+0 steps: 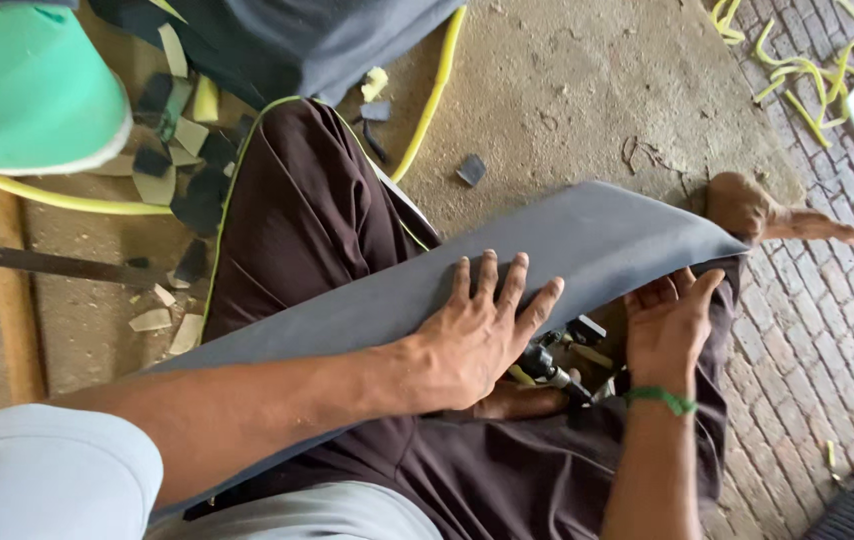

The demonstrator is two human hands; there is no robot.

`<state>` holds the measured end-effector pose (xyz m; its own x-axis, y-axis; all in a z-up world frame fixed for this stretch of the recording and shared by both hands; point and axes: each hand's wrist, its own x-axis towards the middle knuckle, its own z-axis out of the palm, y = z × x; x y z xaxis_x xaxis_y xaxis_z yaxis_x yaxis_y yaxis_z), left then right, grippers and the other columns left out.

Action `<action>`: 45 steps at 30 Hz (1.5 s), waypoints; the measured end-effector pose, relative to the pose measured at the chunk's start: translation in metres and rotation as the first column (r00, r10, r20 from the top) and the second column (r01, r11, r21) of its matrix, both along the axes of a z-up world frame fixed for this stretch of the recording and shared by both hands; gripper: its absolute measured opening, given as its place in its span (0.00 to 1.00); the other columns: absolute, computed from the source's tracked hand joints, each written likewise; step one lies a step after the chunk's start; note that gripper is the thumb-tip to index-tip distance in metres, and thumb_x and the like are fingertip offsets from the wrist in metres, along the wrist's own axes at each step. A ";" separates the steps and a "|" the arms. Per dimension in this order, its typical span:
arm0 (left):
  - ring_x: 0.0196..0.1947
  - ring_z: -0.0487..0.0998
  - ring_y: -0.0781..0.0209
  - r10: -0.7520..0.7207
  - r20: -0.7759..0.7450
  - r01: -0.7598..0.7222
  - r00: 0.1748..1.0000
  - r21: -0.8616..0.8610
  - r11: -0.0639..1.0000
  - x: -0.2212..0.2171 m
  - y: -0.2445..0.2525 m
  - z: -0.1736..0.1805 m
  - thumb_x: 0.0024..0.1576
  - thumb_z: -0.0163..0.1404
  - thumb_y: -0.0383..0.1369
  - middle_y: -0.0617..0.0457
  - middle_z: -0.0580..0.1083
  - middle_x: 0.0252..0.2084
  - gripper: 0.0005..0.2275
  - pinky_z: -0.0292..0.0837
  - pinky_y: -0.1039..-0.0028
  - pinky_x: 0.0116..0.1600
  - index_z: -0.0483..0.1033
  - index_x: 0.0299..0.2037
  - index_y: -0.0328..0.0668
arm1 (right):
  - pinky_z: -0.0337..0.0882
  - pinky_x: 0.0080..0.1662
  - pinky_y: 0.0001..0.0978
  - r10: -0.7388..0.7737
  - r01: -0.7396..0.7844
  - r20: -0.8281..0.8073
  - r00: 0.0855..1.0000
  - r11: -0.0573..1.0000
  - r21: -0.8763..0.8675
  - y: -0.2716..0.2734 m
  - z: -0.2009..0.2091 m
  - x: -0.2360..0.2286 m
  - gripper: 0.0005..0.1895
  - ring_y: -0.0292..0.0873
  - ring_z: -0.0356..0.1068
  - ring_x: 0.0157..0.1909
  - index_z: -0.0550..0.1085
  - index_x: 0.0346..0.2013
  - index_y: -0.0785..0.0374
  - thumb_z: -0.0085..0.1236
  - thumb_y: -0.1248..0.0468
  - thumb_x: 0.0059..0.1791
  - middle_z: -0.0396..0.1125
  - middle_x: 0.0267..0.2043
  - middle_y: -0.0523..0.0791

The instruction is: The person sits on the floor and staples a dark fabric cover onto a long wooden chair frame using a pneumatic staple gun. They repeatedly fold the fabric edges and drive staples along the sides to secure the upholstery.

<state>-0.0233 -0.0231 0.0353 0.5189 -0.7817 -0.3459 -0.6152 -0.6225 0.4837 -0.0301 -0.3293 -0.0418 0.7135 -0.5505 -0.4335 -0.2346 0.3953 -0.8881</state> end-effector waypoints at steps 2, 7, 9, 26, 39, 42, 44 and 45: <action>0.70 0.44 0.14 -0.003 0.079 0.005 0.997 -0.022 1.000 -0.014 -0.005 -0.011 0.60 0.45 0.48 0.20 0.38 0.74 0.42 0.40 0.26 0.68 0.30 0.75 0.38 | 0.71 0.51 0.40 -0.030 0.032 -0.090 0.995 0.999 0.022 -0.022 -0.006 0.009 0.24 0.42 0.68 0.50 0.70 0.59 0.58 0.44 0.44 0.59 0.70 0.48 0.43; 0.70 0.45 0.15 -0.073 0.316 0.054 0.946 0.070 0.996 -0.039 -0.008 -0.031 0.60 0.46 0.40 0.21 0.41 0.74 0.39 0.40 0.25 0.67 0.34 0.76 0.41 | 0.73 0.59 0.51 -0.214 0.236 -0.278 0.936 0.971 0.046 -0.040 -0.047 0.004 0.20 0.47 0.71 0.57 0.70 0.58 0.61 0.49 0.52 0.56 0.71 0.53 0.45; 0.72 0.45 0.16 -0.044 0.327 0.028 0.944 0.053 0.998 -0.046 -0.012 -0.036 0.61 0.46 0.40 0.23 0.42 0.75 0.37 0.38 0.26 0.68 0.36 0.76 0.42 | 0.72 0.59 0.49 -0.306 0.324 -0.335 0.891 0.946 -0.002 -0.054 -0.060 -0.010 0.20 0.46 0.72 0.56 0.71 0.57 0.61 0.50 0.52 0.56 0.71 0.52 0.46; 0.72 0.43 0.15 -0.089 0.300 0.064 0.950 0.091 0.994 -0.050 -0.014 -0.047 0.60 0.44 0.39 0.24 0.41 0.75 0.37 0.35 0.26 0.67 0.36 0.77 0.42 | 0.67 0.66 0.50 -0.386 0.280 -0.432 0.816 0.916 -0.289 -0.043 -0.069 0.003 0.40 0.50 0.69 0.65 0.62 0.69 0.65 0.43 0.36 0.55 0.65 0.67 0.49; 0.72 0.42 0.15 -0.070 0.217 0.066 0.974 0.029 0.997 -0.042 -0.009 -0.036 0.62 0.43 0.40 0.24 0.40 0.76 0.36 0.35 0.26 0.68 0.35 0.77 0.43 | 0.70 0.61 0.57 -0.350 0.338 -0.252 0.902 0.937 -0.091 -0.054 -0.069 -0.008 0.32 0.49 0.72 0.60 0.68 0.63 0.59 0.40 0.41 0.55 0.68 0.63 0.47; 0.71 0.37 0.13 -0.099 0.010 0.099 0.995 0.007 0.995 -0.019 0.005 -0.016 0.59 0.46 0.43 0.22 0.33 0.76 0.43 0.30 0.27 0.68 0.26 0.75 0.40 | 0.71 0.47 0.44 -0.285 0.229 -0.250 0.925 0.946 -0.229 -0.050 -0.039 -0.001 0.23 0.40 0.71 0.44 0.72 0.55 0.59 0.50 0.45 0.59 0.70 0.49 0.44; 0.72 0.34 0.15 -0.124 -0.156 0.124 0.980 -0.012 0.992 0.006 0.017 0.000 0.58 0.48 0.40 0.23 0.29 0.76 0.46 0.28 0.31 0.69 0.20 0.75 0.41 | 0.68 0.33 0.31 -0.194 0.155 -0.176 0.965 0.964 -0.214 -0.051 -0.008 0.008 0.15 0.34 0.63 0.29 0.75 0.46 0.60 0.63 0.51 0.62 0.66 0.33 0.39; 0.73 0.34 0.18 -0.129 -0.228 0.127 0.965 -0.023 0.992 0.021 0.026 0.005 0.59 0.49 0.37 0.24 0.28 0.76 0.47 0.28 0.33 0.71 0.18 0.75 0.42 | 0.64 0.30 0.29 -0.108 0.068 -0.179 0.978 0.974 -0.218 -0.048 0.003 0.016 0.13 0.33 0.59 0.26 0.73 0.42 0.57 0.63 0.53 0.61 0.63 0.29 0.38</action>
<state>-0.0026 0.0034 0.0408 0.3226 -0.8397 -0.4369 -0.5622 -0.5413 0.6253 -0.0138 -0.3776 -0.0385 0.5749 -0.7001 -0.4235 -0.3781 0.2316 -0.8963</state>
